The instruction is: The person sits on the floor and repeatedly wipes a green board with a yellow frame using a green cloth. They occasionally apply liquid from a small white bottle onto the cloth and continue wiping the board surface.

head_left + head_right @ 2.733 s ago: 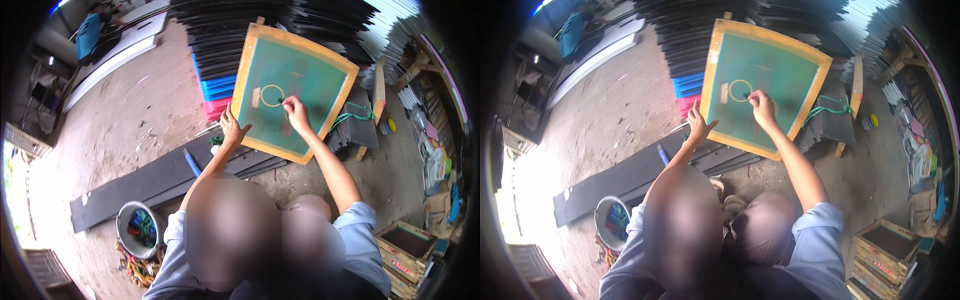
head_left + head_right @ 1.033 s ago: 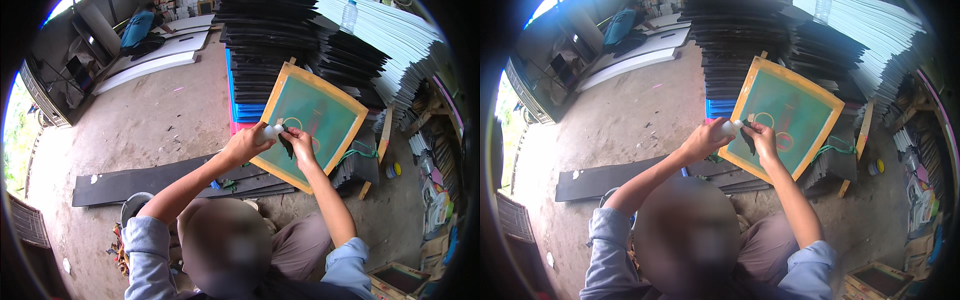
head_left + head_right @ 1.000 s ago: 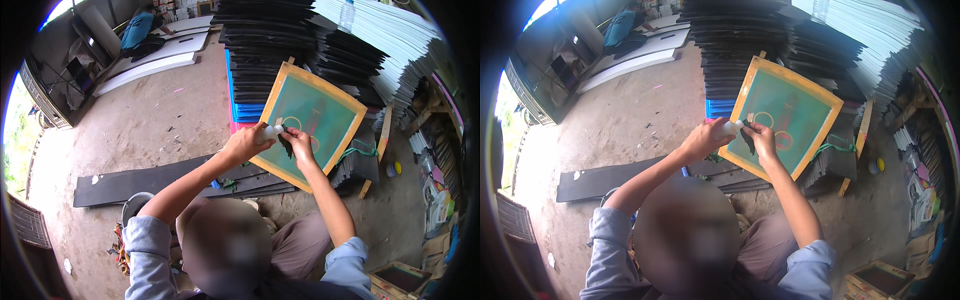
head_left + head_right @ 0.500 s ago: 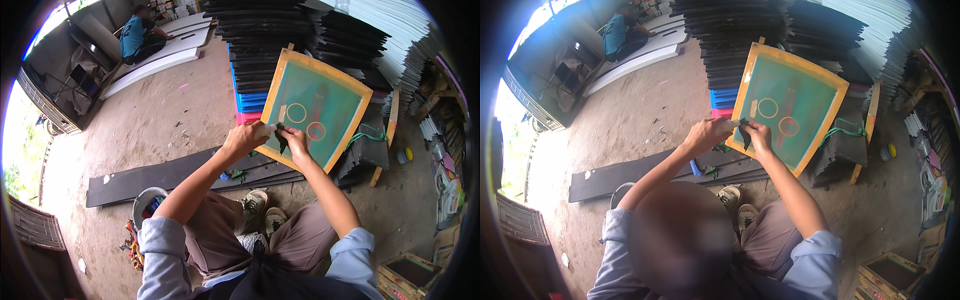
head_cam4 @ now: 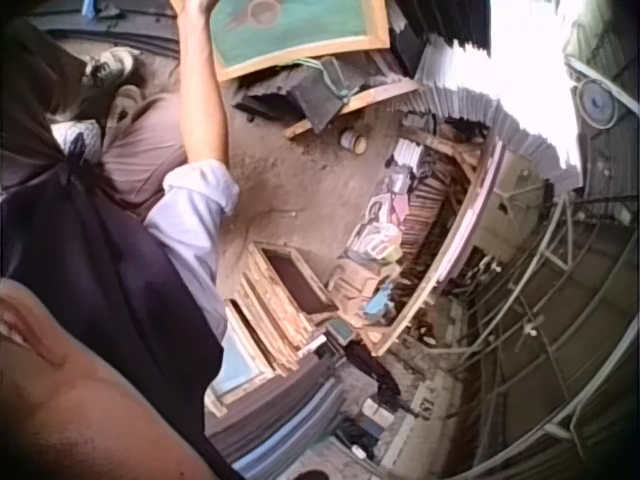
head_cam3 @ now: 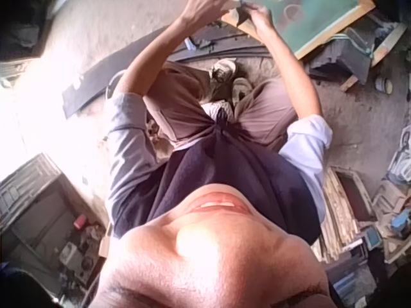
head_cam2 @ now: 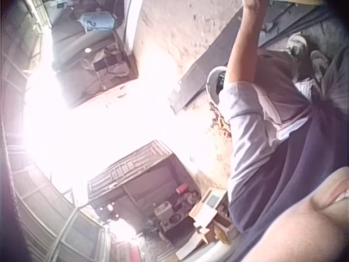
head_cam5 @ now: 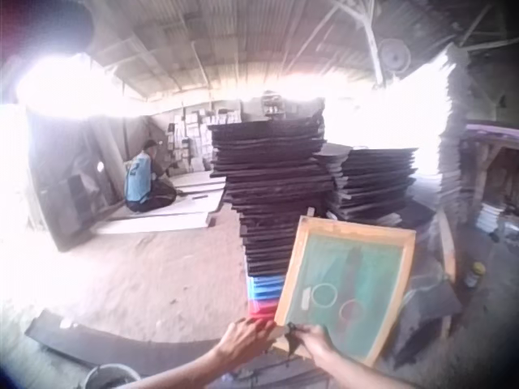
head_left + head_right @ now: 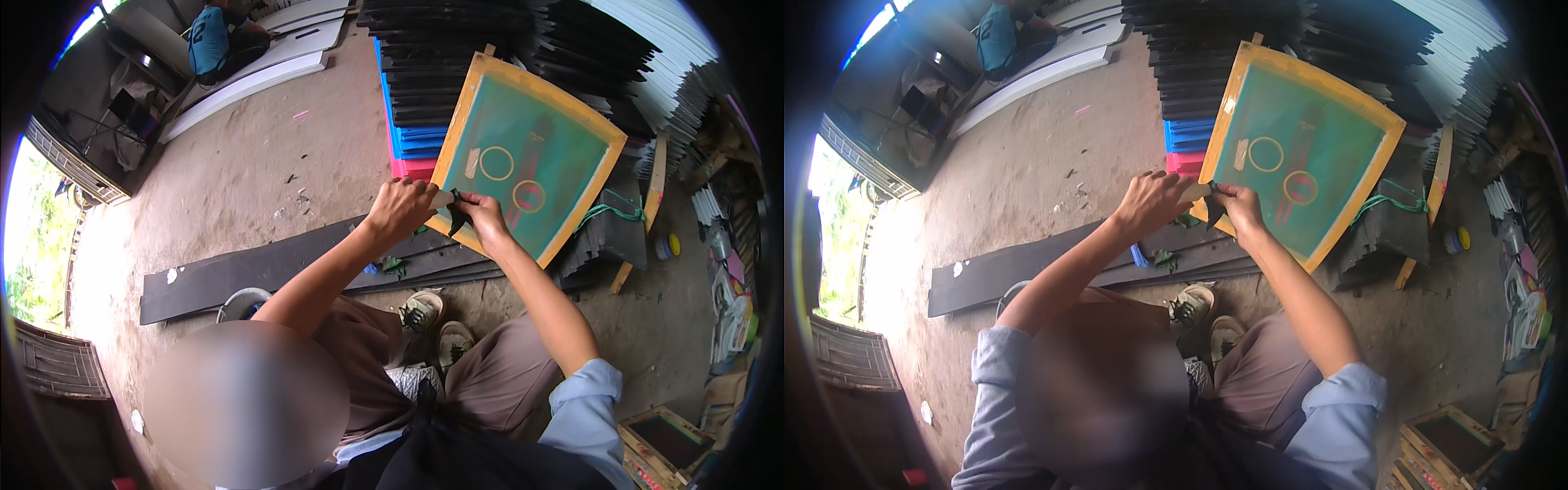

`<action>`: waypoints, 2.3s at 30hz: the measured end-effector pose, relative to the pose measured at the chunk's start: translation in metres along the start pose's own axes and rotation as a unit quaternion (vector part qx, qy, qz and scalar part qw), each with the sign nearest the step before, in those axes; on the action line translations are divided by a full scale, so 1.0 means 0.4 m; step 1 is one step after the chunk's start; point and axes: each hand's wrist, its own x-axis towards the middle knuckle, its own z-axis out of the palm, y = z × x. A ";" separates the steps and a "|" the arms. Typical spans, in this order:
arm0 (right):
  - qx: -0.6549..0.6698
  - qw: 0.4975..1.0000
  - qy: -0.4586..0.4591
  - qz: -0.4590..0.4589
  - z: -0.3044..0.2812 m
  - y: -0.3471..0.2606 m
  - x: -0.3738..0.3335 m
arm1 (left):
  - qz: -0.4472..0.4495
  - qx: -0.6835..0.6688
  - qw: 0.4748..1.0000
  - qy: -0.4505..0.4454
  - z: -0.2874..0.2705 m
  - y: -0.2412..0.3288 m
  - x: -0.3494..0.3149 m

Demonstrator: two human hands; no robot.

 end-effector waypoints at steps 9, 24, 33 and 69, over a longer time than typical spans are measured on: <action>-0.088 0.993 -0.049 0.054 -0.011 0.027 0.090 | -0.178 -0.349 0.920 0.008 0.234 -0.158 -0.052; -0.085 0.969 -0.021 0.229 -0.070 0.472 0.230 | -0.270 -0.571 0.773 0.062 0.680 -0.126 -0.168; 0.173 0.980 0.093 0.016 -0.185 0.210 0.218 | -0.284 -0.422 0.826 0.244 0.518 -0.137 -0.086; -0.766 0.520 0.177 -0.335 -0.462 0.067 0.225 | -0.328 -0.218 0.902 0.178 0.764 -0.021 0.127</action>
